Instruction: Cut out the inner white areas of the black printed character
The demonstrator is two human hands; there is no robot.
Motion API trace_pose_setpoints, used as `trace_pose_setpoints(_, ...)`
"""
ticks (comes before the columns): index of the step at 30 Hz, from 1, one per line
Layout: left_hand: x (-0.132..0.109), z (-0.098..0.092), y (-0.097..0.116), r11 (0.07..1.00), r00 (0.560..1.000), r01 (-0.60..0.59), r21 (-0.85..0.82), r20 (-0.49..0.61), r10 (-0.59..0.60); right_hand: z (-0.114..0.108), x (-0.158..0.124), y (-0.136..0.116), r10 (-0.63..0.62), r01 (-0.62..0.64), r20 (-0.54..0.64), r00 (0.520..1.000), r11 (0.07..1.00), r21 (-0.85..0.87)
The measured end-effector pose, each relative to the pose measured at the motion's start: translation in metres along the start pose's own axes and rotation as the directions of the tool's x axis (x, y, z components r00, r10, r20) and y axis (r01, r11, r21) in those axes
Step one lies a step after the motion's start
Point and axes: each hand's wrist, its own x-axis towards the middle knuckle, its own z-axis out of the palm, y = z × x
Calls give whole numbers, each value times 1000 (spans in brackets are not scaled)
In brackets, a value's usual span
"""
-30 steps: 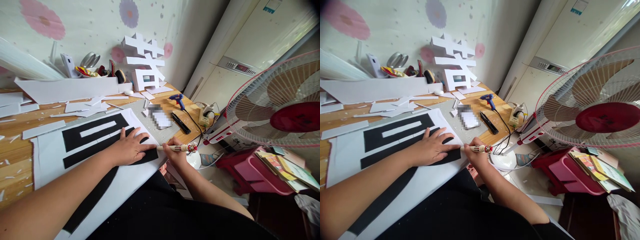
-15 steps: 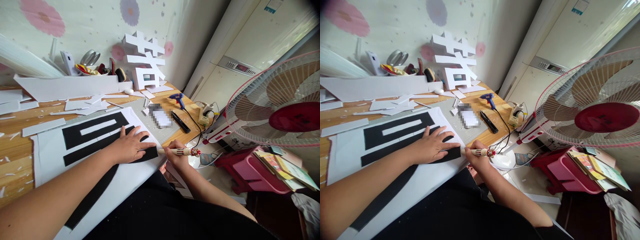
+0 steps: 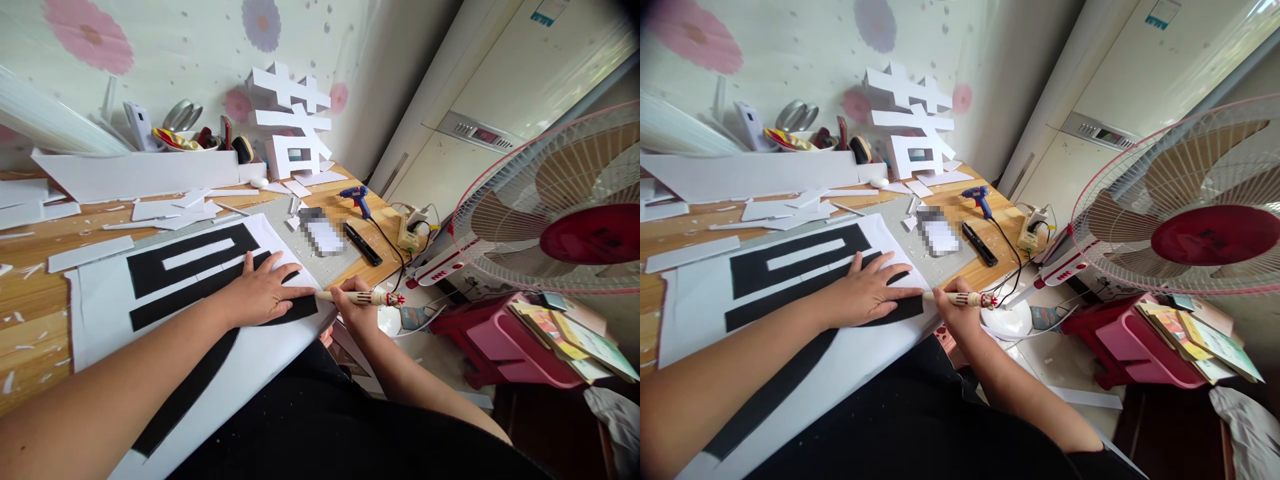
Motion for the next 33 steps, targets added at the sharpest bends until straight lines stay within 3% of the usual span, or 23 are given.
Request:
trace_pose_setpoints(12, 1, 0, 2, 1000, 1000, 7, 16, 12, -8, 1, -5, -3, -78, 77, -13, 997, 994, -79)
trace_pose_setpoints(33, 2, 2, -1, 1000, 1000, 9, 16, -1, -9, -7, -10, 3, 6, -12, 87, 996, 998, 60)
